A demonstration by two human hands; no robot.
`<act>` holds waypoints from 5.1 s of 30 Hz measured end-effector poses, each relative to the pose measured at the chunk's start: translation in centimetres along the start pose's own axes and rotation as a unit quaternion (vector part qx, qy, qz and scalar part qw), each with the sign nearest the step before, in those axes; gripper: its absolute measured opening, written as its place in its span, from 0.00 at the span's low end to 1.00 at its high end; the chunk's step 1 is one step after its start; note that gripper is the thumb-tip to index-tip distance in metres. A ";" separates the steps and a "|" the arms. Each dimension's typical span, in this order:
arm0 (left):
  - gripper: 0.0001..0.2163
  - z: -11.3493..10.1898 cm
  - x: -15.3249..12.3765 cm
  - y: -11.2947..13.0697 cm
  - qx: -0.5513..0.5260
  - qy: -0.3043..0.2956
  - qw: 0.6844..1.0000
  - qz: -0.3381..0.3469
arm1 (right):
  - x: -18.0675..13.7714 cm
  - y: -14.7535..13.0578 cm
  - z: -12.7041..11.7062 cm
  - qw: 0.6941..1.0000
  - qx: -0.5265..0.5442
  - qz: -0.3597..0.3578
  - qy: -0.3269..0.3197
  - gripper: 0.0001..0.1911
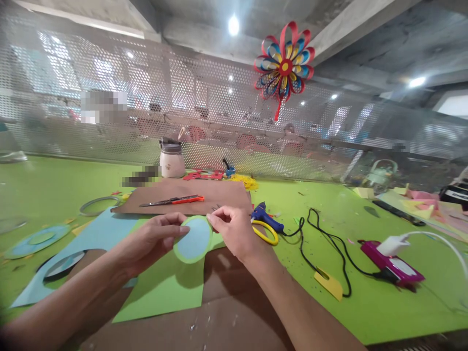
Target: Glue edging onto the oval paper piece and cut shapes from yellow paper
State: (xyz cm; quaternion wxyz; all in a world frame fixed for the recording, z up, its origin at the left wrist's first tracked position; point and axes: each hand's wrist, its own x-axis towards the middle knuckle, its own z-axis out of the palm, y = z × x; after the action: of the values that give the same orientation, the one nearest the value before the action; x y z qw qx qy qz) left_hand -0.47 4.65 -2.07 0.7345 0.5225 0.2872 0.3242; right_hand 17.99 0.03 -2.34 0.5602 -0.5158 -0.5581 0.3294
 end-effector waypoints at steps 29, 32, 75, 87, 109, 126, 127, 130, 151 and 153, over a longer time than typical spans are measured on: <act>0.06 0.4 -0.3 0.4 0.007 0.018 1.000 -0.008 | -0.1 0.4 0.2 0.999 0.014 0.018 -0.031 0.12; 0.06 0.5 -0.3 0.3 0.015 0.024 1.000 -0.005 | -0.1 0.6 0.3 0.999 0.021 0.028 -0.030 0.11; 0.04 0.4 -0.5 -0.4 0.066 0.063 0.995 0.042 | -0.3 -0.5 -0.5 0.986 0.030 0.062 -0.151 0.13; 0.05 0.2 -0.2 -0.7 0.081 0.105 0.991 0.021 | -0.5 1.1 0.1 0.959 0.161 0.174 -0.159 0.16; 0.06 0.5 -0.4 -0.8 0.039 0.036 0.998 -0.038 | -1.3 1.1 -0.3 0.977 -0.049 0.082 -0.190 0.12; 0.04 1.0 -0.3 -0.6 0.052 0.074 0.995 -0.043 | -1.5 0.3 0.7 0.976 -0.043 0.097 -0.189 0.11; 0.04 1.0 -0.3 -0.6 0.053 0.075 0.995 -0.043 | -1.5 0.3 0.7 0.976 -0.037 0.100 -0.192 0.11; 0.03 1.0 -0.2 -0.6 0.057 0.080 0.994 -0.045 | -1.5 0.0 0.8 0.967 -0.204 -0.030 -0.153 0.10; 0.05 1.0 -0.2 -0.3 0.049 0.081 0.994 -0.052 | -0.6 0.6 -0.8 0.974 -0.167 -0.011 -0.153 0.10; 0.05 1.0 -0.2 -0.3 0.043 0.071 0.995 -0.056 | -0.7 0.6 -0.8 0.977 -0.146 0.003 -0.153 0.10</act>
State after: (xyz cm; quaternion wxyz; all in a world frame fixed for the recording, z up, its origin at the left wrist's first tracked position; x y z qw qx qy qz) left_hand 0.22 3.88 -2.05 0.7063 0.5119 0.3812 0.3062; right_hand 18.74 -0.60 -3.02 0.3857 -0.5372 -0.6778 0.3213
